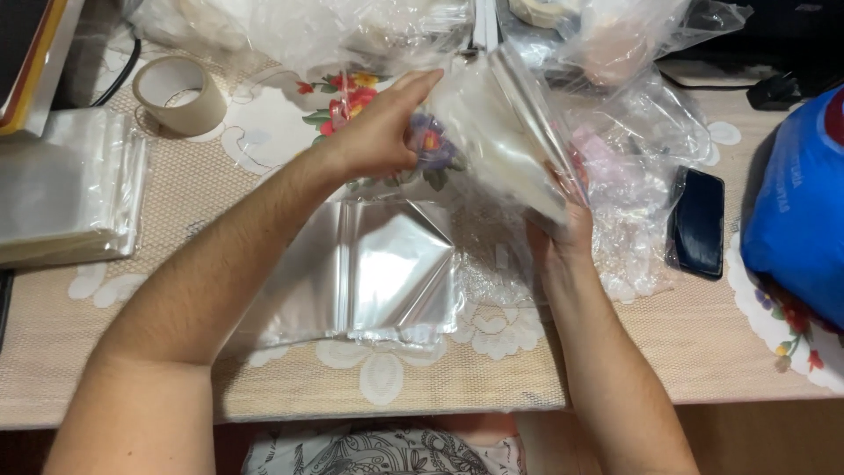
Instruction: Folding and nesting various sizes of clear plastic bags for organization or shipping.
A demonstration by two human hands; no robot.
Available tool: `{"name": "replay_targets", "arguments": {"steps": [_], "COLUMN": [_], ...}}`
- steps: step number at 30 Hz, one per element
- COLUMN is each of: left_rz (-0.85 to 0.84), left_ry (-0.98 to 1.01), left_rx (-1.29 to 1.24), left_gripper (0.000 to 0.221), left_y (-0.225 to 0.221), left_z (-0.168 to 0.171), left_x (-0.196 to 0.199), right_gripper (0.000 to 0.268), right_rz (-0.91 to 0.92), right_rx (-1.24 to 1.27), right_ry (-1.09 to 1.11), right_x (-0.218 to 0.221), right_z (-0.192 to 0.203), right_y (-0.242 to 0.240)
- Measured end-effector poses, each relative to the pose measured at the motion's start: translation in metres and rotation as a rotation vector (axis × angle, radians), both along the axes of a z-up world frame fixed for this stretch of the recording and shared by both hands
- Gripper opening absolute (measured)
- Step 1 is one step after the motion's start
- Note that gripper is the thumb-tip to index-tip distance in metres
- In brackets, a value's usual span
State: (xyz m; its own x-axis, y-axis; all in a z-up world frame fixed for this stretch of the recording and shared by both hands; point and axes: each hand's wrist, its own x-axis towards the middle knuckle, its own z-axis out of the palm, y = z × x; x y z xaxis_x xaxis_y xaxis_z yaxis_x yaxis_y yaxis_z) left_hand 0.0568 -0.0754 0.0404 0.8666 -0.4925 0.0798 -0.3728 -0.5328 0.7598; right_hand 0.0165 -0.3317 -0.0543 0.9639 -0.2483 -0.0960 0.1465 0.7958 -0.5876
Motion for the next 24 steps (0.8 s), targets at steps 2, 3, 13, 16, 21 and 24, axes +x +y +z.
{"name": "replay_targets", "arguments": {"steps": [2,3,13,16,21,24], "left_rz": [-0.007,-0.011,-0.008,-0.034,-0.144,-0.009], "left_ry": [0.064,0.129,0.121,-0.01,-0.48,-0.443], "left_rx": [0.016,0.03,0.118,0.398,0.552,0.434], "left_gripper": [0.089,0.082,0.1,0.095,0.099,0.067], "left_y": [-0.002,-0.003,0.001,-0.009,-0.014,-0.005], "left_z": [0.006,0.009,0.038,0.038,0.008,0.016], "left_x": [0.003,0.004,0.002,-0.006,0.018,0.012], "right_gripper": [0.036,0.038,0.031,0.03,0.028,0.023], "right_rz": [-0.017,-0.032,0.089,0.092,0.075,0.051], "right_rx": [-0.086,-0.174,-0.648,-0.855,-1.025,-0.573], "right_ry": [-0.085,-0.169,-0.3,-0.427,-0.529,-0.144], "right_x": [0.009,0.013,-0.007,-0.012,-0.017,-0.008], "right_z": [-0.024,-0.037,-0.002,-0.002,0.0,0.008], "right_y": [-0.014,-0.021,0.002,0.008,0.01,0.006]}}
